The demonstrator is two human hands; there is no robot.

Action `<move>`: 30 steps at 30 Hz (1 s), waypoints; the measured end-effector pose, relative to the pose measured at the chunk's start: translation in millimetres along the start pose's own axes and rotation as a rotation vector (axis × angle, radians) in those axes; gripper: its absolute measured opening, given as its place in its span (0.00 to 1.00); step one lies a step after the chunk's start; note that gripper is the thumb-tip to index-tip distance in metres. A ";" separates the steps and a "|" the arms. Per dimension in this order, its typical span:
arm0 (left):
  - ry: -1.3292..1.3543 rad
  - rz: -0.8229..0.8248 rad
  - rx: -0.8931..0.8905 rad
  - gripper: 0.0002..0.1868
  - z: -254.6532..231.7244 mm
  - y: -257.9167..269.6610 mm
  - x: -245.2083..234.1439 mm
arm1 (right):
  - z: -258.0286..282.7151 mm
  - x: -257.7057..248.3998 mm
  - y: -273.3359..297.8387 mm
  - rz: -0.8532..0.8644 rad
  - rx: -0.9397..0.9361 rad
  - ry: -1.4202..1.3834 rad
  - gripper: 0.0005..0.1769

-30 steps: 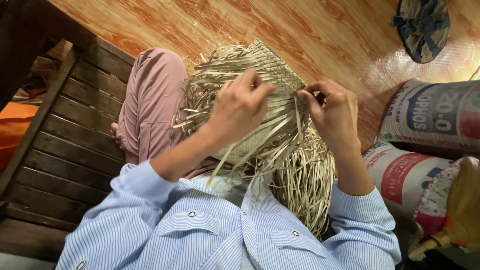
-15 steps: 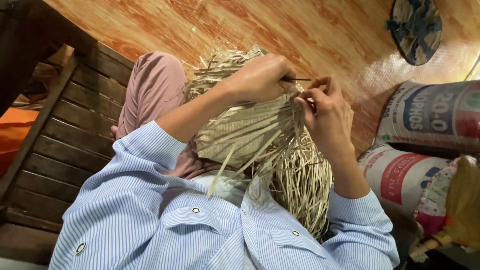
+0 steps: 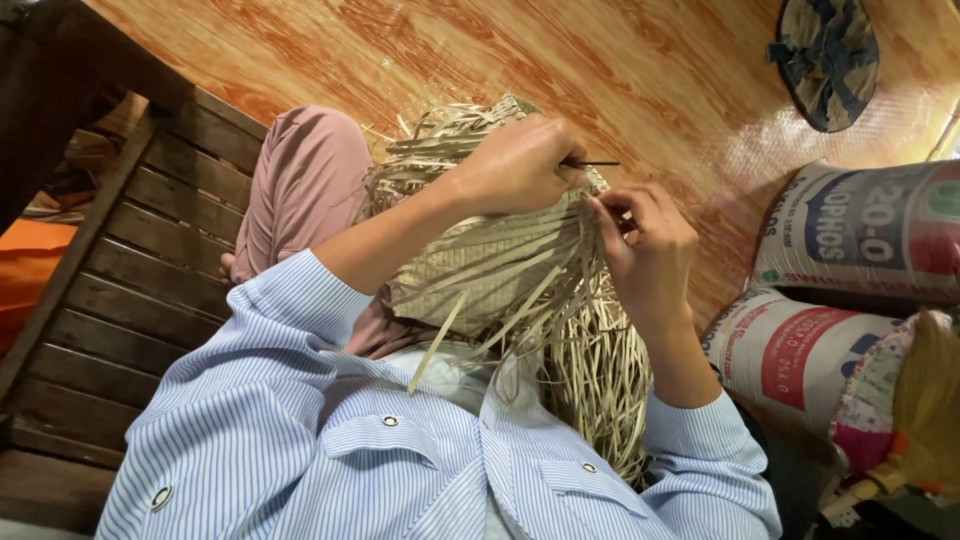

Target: The person is weaving a hat brim from dried straw or palm leaves, using a small tool to pull strands through the weave.

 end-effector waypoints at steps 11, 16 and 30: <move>-0.035 -0.024 0.027 0.10 -5.3 -0.5 3.7 | 11.5 -11.1 -7.7 0.006 0.200 -0.189 0.07; -0.069 -0.044 0.036 0.10 -2.8 -1.5 10.0 | 13.3 -9.4 -10.7 0.025 0.260 -0.228 0.09; -0.107 -0.022 0.006 0.11 -10.1 3.2 8.7 | 19.4 -8.0 -6.5 0.021 0.177 -0.098 0.12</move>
Point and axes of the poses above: each hand's wrist, its own y-axis away from the middle knuckle, its own x-axis out of the palm, z = x × y, the point moved 9 cm from there along -y, towards the middle knuckle, and after that the axes turned 10 degrees about -z, right-handed, at the moved point
